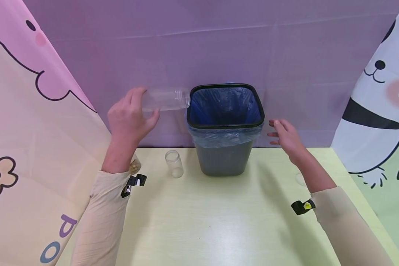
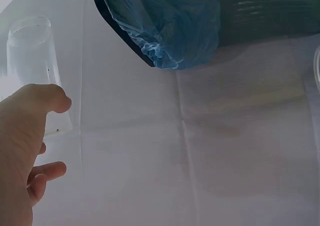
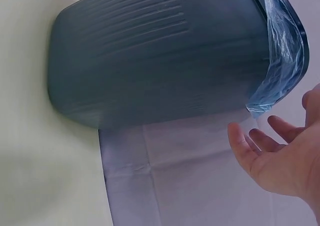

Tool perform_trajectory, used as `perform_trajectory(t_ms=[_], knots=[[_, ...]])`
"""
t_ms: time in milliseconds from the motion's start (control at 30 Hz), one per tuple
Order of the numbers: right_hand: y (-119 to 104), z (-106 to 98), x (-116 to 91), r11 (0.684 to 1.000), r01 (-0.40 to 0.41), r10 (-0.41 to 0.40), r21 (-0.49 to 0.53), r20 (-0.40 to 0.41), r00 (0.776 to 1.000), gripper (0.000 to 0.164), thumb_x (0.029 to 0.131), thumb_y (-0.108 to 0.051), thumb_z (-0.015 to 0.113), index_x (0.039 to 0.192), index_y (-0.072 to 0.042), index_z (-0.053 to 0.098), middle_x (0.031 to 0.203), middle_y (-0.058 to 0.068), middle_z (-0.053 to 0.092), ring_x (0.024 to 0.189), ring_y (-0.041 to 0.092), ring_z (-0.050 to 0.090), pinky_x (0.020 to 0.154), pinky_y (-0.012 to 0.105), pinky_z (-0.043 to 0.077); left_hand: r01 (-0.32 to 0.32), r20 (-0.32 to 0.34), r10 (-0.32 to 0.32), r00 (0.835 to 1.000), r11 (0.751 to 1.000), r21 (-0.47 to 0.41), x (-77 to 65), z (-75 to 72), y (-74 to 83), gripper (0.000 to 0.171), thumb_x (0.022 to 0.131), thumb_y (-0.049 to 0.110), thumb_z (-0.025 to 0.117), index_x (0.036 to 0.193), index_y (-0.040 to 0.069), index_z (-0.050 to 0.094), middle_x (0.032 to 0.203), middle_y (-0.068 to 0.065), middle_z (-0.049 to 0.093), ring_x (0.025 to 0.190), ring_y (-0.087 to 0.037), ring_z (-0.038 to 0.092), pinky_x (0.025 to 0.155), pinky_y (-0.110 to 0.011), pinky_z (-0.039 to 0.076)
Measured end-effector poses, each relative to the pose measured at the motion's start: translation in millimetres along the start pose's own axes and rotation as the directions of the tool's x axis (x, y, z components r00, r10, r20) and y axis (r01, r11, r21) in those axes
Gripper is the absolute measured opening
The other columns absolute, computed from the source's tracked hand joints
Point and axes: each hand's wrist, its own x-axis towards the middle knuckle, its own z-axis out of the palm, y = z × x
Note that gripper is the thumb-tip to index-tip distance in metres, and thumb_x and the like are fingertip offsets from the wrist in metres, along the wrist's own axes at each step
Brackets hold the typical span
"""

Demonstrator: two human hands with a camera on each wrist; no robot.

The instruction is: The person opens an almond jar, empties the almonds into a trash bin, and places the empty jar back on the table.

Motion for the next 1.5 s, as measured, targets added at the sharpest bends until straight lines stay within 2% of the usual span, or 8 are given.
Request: perform_trajectory(t_ms=[267,533,667,900,1067,1267,1367,1500], knots=[[13,-3,-18,0.998,-0.008,0.009,-0.061,0.018,1.000,0.056,0.106,-0.037,0.031,0.143,0.005,0.034,0.150,0.020,0.033,0.127,0.040,0.045,0.084,0.025,0.052,0.100,0.004,-0.100,0.995,0.992,-0.080,-16.4,-3.7,-5.2,0.049,0.072,0.033,0.079,0.107,0.002,0.065,0.104,-0.015,0.067,0.083,-0.039,0.058,0.063,-0.051,0.048],[24,-2,-37,0.996,0.000,0.002,-0.089,0.024,1.000,0.053,0.106,-0.036,0.034,0.139,0.005,0.038,0.147,0.019,0.037,0.117,0.028,0.051,0.080,0.024,0.052,0.227,0.057,-0.222,0.973,0.966,-0.120,-39.6,-2.1,-14.7,0.055,0.068,0.033,0.082,0.108,-0.001,0.066,0.101,-0.018,0.065,0.086,-0.038,0.053,0.067,-0.053,0.046],[31,-3,-48,0.994,0.014,-0.011,-0.106,0.023,1.000,0.051,0.106,-0.034,0.034,0.139,0.004,0.039,0.147,0.019,0.037,0.118,0.028,0.051,0.081,0.024,0.052,0.329,0.128,-0.313,0.941,0.934,-0.137,-54.3,-0.6,-18.1,0.055,0.068,0.033,0.079,0.110,0.001,0.065,0.103,-0.018,0.065,0.088,-0.037,0.054,0.068,-0.052,0.046],[41,-5,-63,0.992,0.019,-0.018,-0.125,0.012,1.000,0.047,0.106,-0.033,0.037,0.137,0.002,0.042,0.143,0.017,0.040,0.114,0.019,0.055,0.082,0.024,0.051,0.526,0.274,-0.484,0.831,0.844,-0.103,-78.5,3.2,-19.8,0.056,0.070,0.037,0.076,0.111,0.002,0.061,0.096,-0.016,0.063,0.088,-0.034,0.055,0.067,-0.052,0.044],[47,-4,-71,0.991,0.013,-0.010,-0.135,0.022,1.000,0.048,0.105,-0.034,0.038,0.137,0.002,0.043,0.140,0.018,0.042,0.107,0.006,0.056,0.082,0.024,0.051,0.580,0.340,-0.524,0.781,0.810,-0.084,-94.2,5.9,-24.1,0.058,0.071,0.037,0.077,0.114,0.002,0.058,0.098,-0.016,0.062,0.089,-0.035,0.054,0.069,-0.052,0.043],[56,-3,-77,0.990,-0.019,0.024,-0.139,0.037,0.999,0.049,0.105,-0.035,0.038,0.138,0.001,0.043,0.139,0.018,0.043,0.102,-0.002,0.054,0.083,0.024,0.051,0.606,0.390,-0.535,0.749,0.792,-0.077,-113.8,11.5,-28.7,0.056,0.073,0.040,0.076,0.113,0.003,0.059,0.098,-0.016,0.063,0.087,-0.033,0.055,0.067,-0.049,0.043],[62,-3,-79,0.989,-0.033,0.040,-0.143,0.047,0.998,0.049,0.105,-0.036,0.038,0.139,0.000,0.042,0.140,0.018,0.043,0.108,0.008,0.056,0.084,0.026,0.050,0.610,0.398,-0.533,0.747,0.787,-0.091,-124.2,17.1,-31.4,0.054,0.072,0.040,0.078,0.108,0.004,0.061,0.095,-0.013,0.064,0.086,-0.031,0.054,0.067,-0.046,0.043],[69,-1,-83,0.989,-0.045,0.053,-0.139,0.048,0.997,0.049,0.105,-0.036,0.039,0.138,0.000,0.042,0.139,0.019,0.043,0.110,0.011,0.057,0.086,0.029,0.050,0.616,0.387,-0.532,0.753,0.777,-0.132,-137.7,24.1,-34.7,0.051,0.069,0.036,0.082,0.104,0.003,0.065,0.094,-0.012,0.066,0.086,-0.031,0.057,0.067,-0.045,0.043]])
